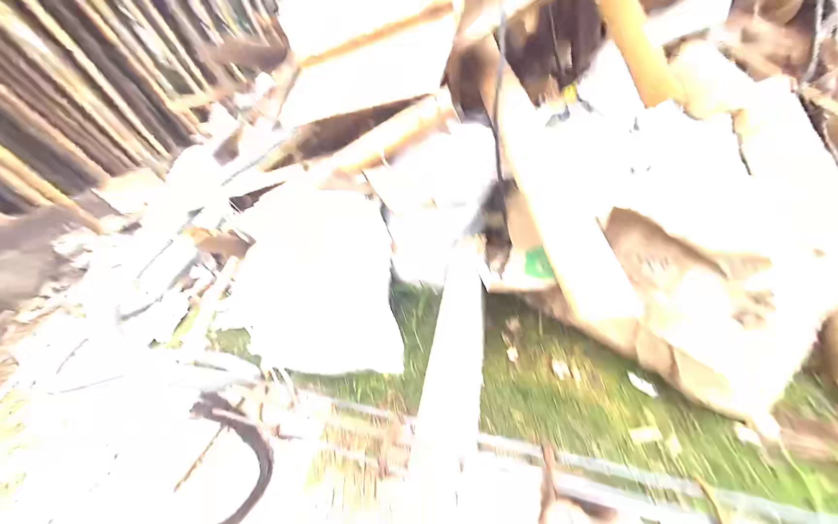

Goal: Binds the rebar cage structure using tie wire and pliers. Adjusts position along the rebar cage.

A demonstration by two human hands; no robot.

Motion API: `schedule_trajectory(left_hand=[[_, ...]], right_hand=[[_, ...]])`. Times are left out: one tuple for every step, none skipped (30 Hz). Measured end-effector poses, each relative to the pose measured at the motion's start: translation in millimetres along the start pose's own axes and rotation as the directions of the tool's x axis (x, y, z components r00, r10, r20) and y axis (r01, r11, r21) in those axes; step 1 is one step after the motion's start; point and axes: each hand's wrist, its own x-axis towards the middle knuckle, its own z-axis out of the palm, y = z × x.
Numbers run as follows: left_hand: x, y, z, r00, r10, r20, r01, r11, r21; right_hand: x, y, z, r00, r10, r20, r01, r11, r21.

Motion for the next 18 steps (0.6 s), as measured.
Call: schedule_trajectory(left_hand=[[-2,-9,10,1.0,0.02,-0.011,-0.021,0.999,-0.045],[0,-15,16,0.999,0.049,-0.019,-0.05,0.996,-0.07],[-1,-19,18,0.998,0.062,-0.004,-0.062,0.995,-0.078],[-2,-22,20,0.997,0.079,-0.005,-0.079,0.994,-0.081],[-1,-24,22,0.994,0.106,-0.013,-0.106,0.992,-0.07],[-2,-26,23,0.991,0.131,-0.008,-0.131,0.99,-0.045],[-4,-28,22,0.988,0.155,0.011,-0.155,0.988,-0.007],[-4,-27,20,0.985,0.166,0.038,-0.167,0.985,0.035],[-5,-27,19,0.983,0.171,0.06,-0.175,0.981,0.078],[-7,-26,19,0.983,0.171,0.071,-0.178,0.978,0.109],[-8,-26,21,0.983,0.174,0.064,-0.181,0.975,0.131],[-10,-26,23,0.982,0.186,0.039,-0.189,0.971,0.147],[-12,-26,25,0.979,0.204,0.006,-0.202,0.965,0.165],[-14,-26,27,0.973,0.228,-0.026,-0.22,0.959,0.179],[-15,-27,28,0.967,0.25,-0.044,-0.237,0.951,0.198],[-15,-28,29,0.962,0.267,-0.054,-0.25,0.943,0.218],[-15,-29,29,0.959,0.279,-0.056,-0.259,0.937,0.234],[-14,-30,29,0.959,0.281,-0.047,-0.262,0.935,0.238]], right_hand=[[2,-1,1,1.0,0.001,-0.024,0.0,0.998,0.056],[4,0,3,0.998,-0.019,-0.065,0.028,0.991,0.13],[4,3,5,0.995,-0.033,-0.094,0.05,0.981,0.188],[2,7,7,0.993,-0.045,-0.109,0.068,0.972,0.226],[1,10,8,0.992,-0.071,-0.107,0.095,0.967,0.238],[-2,11,9,0.991,-0.087,-0.101,0.106,0.972,0.21],[-4,12,10,0.991,-0.089,-0.102,0.106,0.98,0.17],[-3,13,10,0.99,-0.098,-0.104,0.11,0.986,0.121],[-3,13,9,0.988,-0.116,-0.102,0.124,0.99,0.073],[-4,15,9,0.985,-0.145,-0.094,0.148,0.989,0.027],[-5,16,7,0.982,-0.173,-0.076,0.172,0.985,-0.009],[-7,18,5,0.981,-0.189,-0.055,0.188,0.982,-0.019],[-9,18,3,0.982,-0.187,-0.035,0.187,0.982,-0.005],[-12,18,1,0.985,-0.171,-0.011,0.172,0.985,0.017],[-14,17,-1,0.99,-0.143,0.021,0.141,0.989,0.053],[-17,16,-1,0.992,-0.116,0.043,0.112,0.99,0.08],[-18,17,1,0.995,-0.09,0.042,0.087,0.993,0.079],[-18,18,2,0.997,-0.075,0.034,0.073,0.996,0.05]])
